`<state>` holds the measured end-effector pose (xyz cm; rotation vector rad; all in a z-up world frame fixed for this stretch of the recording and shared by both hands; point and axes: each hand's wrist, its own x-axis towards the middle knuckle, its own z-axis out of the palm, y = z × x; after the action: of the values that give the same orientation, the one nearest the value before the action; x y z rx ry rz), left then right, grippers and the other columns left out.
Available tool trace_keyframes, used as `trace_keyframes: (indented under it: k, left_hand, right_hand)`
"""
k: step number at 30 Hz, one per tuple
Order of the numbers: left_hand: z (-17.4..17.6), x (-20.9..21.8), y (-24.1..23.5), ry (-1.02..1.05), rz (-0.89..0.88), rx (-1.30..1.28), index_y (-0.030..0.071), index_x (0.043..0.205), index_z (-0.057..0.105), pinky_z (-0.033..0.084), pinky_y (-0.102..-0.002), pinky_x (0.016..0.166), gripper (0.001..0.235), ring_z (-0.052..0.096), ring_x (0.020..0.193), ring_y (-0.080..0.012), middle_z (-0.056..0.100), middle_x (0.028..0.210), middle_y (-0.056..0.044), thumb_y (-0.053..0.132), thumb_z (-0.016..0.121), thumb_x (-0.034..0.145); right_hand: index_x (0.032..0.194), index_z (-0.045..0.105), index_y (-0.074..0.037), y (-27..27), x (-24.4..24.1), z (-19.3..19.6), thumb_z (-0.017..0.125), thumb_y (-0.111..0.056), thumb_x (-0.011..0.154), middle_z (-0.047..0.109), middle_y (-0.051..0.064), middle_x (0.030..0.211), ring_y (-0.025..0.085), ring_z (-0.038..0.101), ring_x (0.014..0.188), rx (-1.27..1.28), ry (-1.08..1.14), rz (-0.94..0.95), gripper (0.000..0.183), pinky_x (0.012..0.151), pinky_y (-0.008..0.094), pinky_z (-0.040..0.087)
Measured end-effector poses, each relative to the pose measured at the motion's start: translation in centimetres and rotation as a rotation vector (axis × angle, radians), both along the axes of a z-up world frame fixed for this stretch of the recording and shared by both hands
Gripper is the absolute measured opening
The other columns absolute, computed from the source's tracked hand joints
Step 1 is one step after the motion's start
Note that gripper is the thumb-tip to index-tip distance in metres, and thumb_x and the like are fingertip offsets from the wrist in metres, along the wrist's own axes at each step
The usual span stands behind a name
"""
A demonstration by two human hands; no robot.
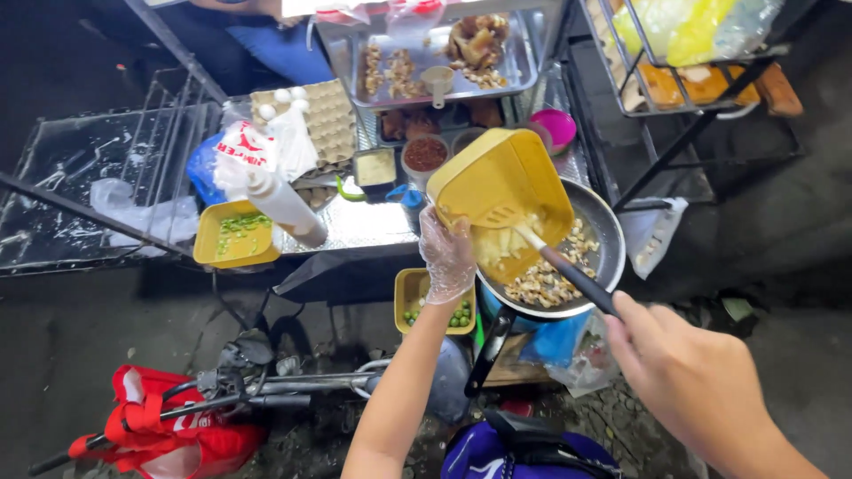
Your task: Adding chopped green onions and eggs to a frying pan and stirring the mixture at a street food stall.
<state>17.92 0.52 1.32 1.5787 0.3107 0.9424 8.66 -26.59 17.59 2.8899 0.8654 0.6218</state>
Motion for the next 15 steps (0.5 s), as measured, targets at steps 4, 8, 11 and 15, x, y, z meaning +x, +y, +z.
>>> trace_keyframes:
  k: [4, 8, 11, 15]
  left_hand:
    - [1.6, 0.5, -0.3, 0.027, 0.008, 0.074, 0.005, 0.116, 0.054, 0.057, -0.039, 0.074, 0.056, 0.071, 0.086, -0.0256, 0.068, 0.099, -0.009, 0.057, 0.055, 0.095]
    - [2.0, 1.4, -0.8, -0.018, -0.083, 0.024, 0.004, 0.117, 0.053, 0.059, -0.036, 0.073, 0.057, 0.071, 0.089, -0.0241, 0.068, 0.101, -0.011, 0.055, 0.058, 0.093]
    - [1.7, 1.8, -1.1, -0.055, -0.121, 0.054, 0.003, 0.118, 0.051, 0.057, -0.036, 0.073, 0.055, 0.068, 0.086, -0.0227, 0.066, 0.100, -0.011, 0.053, 0.059, 0.095]
    - [1.1, 2.2, -1.4, -0.075, -0.114, 0.130, 0.000, 0.120, 0.050, 0.058, -0.038, 0.078, 0.052, 0.067, 0.095, -0.0249, 0.060, 0.106, -0.013, 0.045, 0.058, 0.096]
  right_hand:
    - [0.105, 0.063, -0.025, -0.1, -0.2, -0.8, 0.062, -0.033, 0.099, 0.047, -0.006, 0.059, 0.018, 0.053, 0.045, -0.118, 0.007, 0.054, 0.010, 0.038, 0.037, 0.038]
    - [0.108, 0.064, -0.021, -0.7, 0.4, -0.8, 0.061, -0.037, 0.099, 0.050, -0.006, 0.057, 0.016, 0.052, 0.040, -0.169, 0.049, 0.056, 0.019, 0.035, 0.036, 0.037]
    - [0.094, 0.059, -0.020, -0.8, 0.9, 0.5, 0.059, -0.033, 0.102, 0.048, -0.006, 0.055, 0.017, 0.049, 0.039, -0.145, 0.111, 0.025, 0.015, 0.036, 0.037, 0.035]
    - [0.077, 0.049, -0.020, -0.2, 2.9, -0.9, 0.060, -0.029, 0.105, 0.045, -0.005, 0.054, 0.017, 0.043, 0.036, -0.122, 0.140, 0.009, 0.031, 0.035, 0.035, 0.032]
